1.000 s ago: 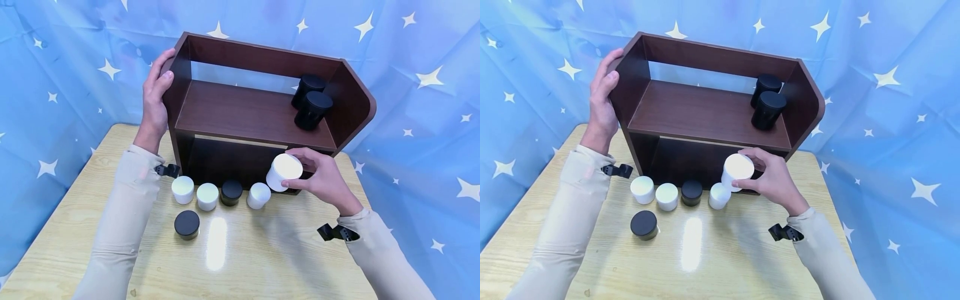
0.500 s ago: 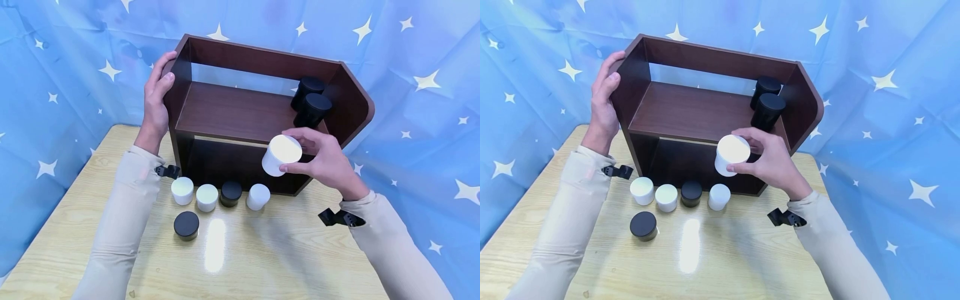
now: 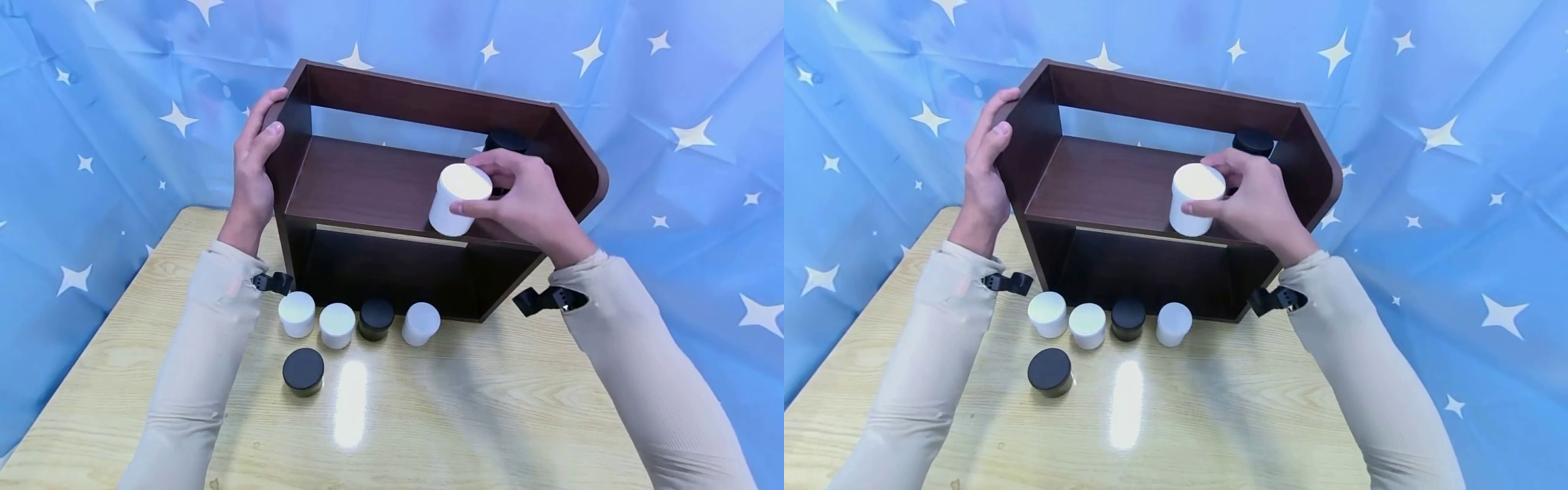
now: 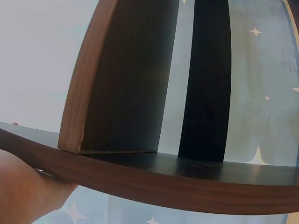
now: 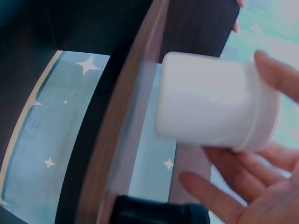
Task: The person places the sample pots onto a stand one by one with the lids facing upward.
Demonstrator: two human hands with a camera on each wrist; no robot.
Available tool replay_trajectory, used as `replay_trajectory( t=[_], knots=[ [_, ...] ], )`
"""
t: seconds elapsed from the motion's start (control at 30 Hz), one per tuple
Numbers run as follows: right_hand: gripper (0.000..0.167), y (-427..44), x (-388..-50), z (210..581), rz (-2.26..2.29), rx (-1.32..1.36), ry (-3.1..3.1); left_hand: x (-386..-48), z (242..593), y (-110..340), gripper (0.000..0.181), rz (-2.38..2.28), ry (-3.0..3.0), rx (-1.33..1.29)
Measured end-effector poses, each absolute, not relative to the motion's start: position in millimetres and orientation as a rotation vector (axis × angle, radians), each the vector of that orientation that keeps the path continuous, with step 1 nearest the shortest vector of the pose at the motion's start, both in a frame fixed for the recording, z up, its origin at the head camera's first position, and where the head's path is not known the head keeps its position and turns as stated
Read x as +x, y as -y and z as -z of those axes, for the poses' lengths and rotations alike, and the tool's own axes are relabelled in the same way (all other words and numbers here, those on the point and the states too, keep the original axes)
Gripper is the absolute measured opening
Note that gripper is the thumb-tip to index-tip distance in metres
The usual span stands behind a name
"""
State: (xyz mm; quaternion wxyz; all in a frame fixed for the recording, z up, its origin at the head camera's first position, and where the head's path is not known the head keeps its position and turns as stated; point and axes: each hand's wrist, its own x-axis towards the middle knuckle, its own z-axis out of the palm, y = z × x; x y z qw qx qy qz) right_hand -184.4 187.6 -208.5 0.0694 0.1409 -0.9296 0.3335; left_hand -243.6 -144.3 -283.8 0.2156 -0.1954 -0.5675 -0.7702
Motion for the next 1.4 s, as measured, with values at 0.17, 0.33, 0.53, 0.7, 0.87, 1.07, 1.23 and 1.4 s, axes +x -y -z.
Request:
replay_trajectory(
  t=[0.17, 0.33, 0.53, 0.7, 0.87, 1.07, 1.23, 1.4],
  knots=[
    [0.060, -175.9, -200.0, 201.9, -0.917, 0.319, 2.797, -242.9, 282.7, 145.8, 0.048, 2.117, 1.587, -0.537],
    [0.062, -165.5, -216.3, 196.9, -0.836, 0.212, 2.827, -241.6, 282.0, 146.1, 0.048, 2.122, 1.574, -0.534],
    [0.067, -159.7, -232.1, 192.7, -0.752, 0.068, 2.897, -239.0, 280.7, 143.5, 0.048, 2.134, 1.560, -0.546],
    [0.071, -159.0, -242.8, 188.6, -0.680, 0.007, 2.957, -238.3, 280.9, 142.2, 0.049, 2.113, 1.560, -0.566],
    [0.069, -156.0, -253.4, 184.8, -0.579, 0.009, 3.001, -239.4, 280.5, 143.0, 0.049, 2.116, 1.561, -0.569],
    [0.065, -147.9, -264.5, 184.6, -0.482, -0.033, 3.039, -238.1, 281.5, 144.7, 0.049, 2.081, 1.577, -0.569],
    [0.068, -144.0, -272.3, 189.6, -0.445, -0.117, 3.047, -237.2, 281.9, 144.7, 0.048, 2.062, 1.587, -0.577],
    [0.065, -141.9, -277.1, 192.3, -0.436, -0.167, 3.048, -235.9, 281.2, 144.3, 0.048, 2.062, 1.588, -0.575]
  ],
)
